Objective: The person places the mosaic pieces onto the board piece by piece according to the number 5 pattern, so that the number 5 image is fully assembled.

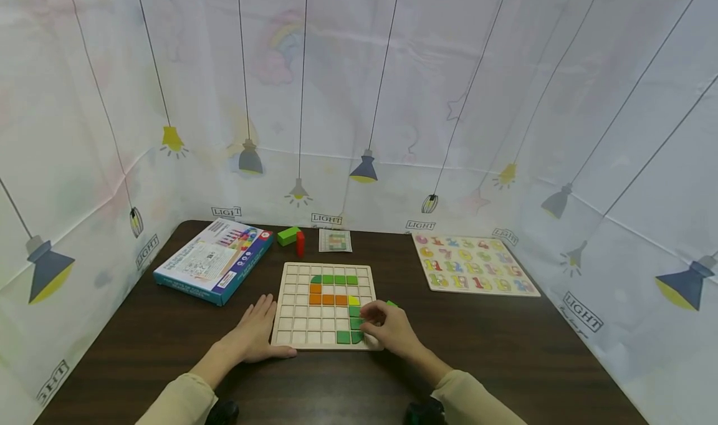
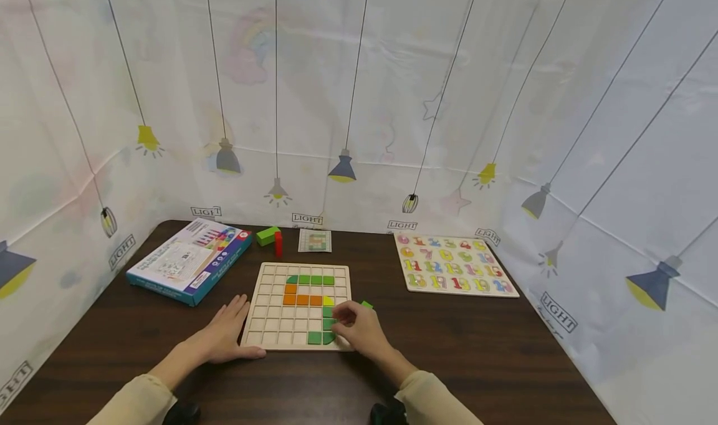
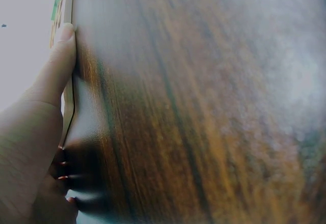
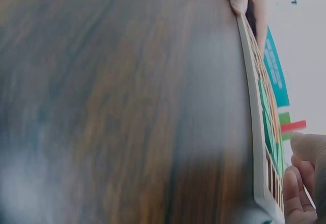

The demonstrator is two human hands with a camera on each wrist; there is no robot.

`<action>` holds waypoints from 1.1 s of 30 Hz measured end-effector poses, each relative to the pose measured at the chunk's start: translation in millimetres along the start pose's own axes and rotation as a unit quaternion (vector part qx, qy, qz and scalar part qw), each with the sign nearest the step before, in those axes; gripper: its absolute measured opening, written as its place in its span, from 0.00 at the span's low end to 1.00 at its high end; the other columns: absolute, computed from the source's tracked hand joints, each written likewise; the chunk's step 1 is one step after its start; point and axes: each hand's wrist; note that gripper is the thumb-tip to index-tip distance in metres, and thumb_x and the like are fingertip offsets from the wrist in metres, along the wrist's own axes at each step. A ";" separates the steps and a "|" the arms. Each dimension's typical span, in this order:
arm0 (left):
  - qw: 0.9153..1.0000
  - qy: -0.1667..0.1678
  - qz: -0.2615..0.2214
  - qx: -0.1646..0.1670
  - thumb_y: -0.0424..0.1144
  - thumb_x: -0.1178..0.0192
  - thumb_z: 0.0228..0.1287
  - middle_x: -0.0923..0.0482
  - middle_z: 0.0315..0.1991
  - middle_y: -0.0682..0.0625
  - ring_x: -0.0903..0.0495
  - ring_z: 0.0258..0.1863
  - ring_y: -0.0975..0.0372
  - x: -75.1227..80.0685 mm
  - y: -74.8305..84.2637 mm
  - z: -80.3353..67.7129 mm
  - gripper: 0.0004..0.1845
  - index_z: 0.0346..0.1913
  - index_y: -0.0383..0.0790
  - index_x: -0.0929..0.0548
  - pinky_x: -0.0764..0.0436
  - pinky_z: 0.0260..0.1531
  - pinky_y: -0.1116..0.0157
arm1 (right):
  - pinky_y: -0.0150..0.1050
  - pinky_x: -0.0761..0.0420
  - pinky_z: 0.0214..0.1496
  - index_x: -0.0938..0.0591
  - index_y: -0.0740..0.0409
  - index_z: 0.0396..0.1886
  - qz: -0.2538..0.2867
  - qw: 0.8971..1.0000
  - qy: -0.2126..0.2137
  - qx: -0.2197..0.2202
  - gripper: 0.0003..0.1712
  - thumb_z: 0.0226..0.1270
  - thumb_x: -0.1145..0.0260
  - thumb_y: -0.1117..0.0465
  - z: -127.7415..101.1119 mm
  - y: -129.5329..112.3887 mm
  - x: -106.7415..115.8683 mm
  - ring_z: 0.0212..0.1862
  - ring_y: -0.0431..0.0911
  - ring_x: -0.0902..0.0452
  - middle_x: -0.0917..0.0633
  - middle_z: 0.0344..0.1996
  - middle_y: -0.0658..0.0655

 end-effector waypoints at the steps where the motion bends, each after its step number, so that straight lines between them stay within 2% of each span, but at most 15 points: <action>1: 1.000 0.001 -0.001 -0.001 0.76 0.42 0.43 0.55 0.71 0.30 0.57 0.71 0.41 0.1 0.3 0.0 0.65 0.70 0.25 0.47 0.53 0.66 0.43 | 0.34 0.19 0.37 0.19 0.62 0.42 -0.001 1.000 0.004 -0.002 0.13 0.56 0.29 0.67 -0.1 0.9 1.9 0.34 0.42 0.20 0.16 0.36 0.56; 10: 1.000 0.002 0.004 -0.003 0.76 0.42 0.44 0.54 0.71 0.30 0.56 0.71 0.41 -1.5 -0.7 0.5 0.65 0.70 0.25 0.47 0.52 0.66 0.44 | 0.37 0.19 0.39 0.18 0.59 0.40 -0.021 0.997 0.050 -0.053 0.13 0.54 0.28 0.69 -2.6 13.4 15.8 0.34 0.41 0.21 0.17 0.34 0.52; 17: 1.000 0.003 0.001 -0.001 0.76 0.42 0.44 0.54 0.71 0.30 0.56 0.71 0.41 -1.3 -0.2 0.0 0.65 0.70 0.25 0.47 0.52 0.65 0.43 | 0.39 0.19 0.39 0.18 0.61 0.39 -0.027 0.995 0.081 -0.049 0.14 0.51 0.27 0.71 -8.2 24.1 28.5 0.35 0.45 0.20 0.16 0.34 0.55; 21: 1.000 0.006 0.001 -0.004 0.76 0.42 0.44 0.54 0.71 0.30 0.56 0.71 0.41 -1.1 0.0 0.2 0.65 0.70 0.25 0.47 0.52 0.65 0.43 | 0.39 0.19 0.39 0.18 0.62 0.39 -0.031 0.993 0.094 -0.061 0.14 0.50 0.27 0.72 -10.8 31.8 34.4 0.36 0.45 0.20 0.16 0.34 0.55; 25: 1.000 0.008 0.000 -0.005 0.75 0.42 0.44 0.54 0.71 0.30 0.56 0.71 0.41 -1.9 -0.4 -0.1 0.65 0.70 0.25 0.47 0.51 0.65 0.43 | 0.36 0.20 0.38 0.18 0.60 0.38 -0.041 0.991 0.099 -0.084 0.13 0.51 0.27 0.71 -12.7 40.0 38.1 0.35 0.44 0.20 0.16 0.33 0.54; 33: 1.000 0.007 0.004 -0.002 0.76 0.42 0.44 0.54 0.71 0.30 0.56 0.71 0.41 -0.7 -0.6 -1.9 0.65 0.70 0.25 0.47 0.52 0.66 0.44 | 0.34 0.21 0.37 0.17 0.59 0.37 -0.043 0.991 0.094 -0.089 0.12 0.51 0.27 0.71 -12.7 45.9 41.3 0.35 0.42 0.21 0.16 0.32 0.52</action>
Point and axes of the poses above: each hand's wrist, its own z-axis towards the middle knuckle, its own x-axis out of the back of the hand, y = z × x
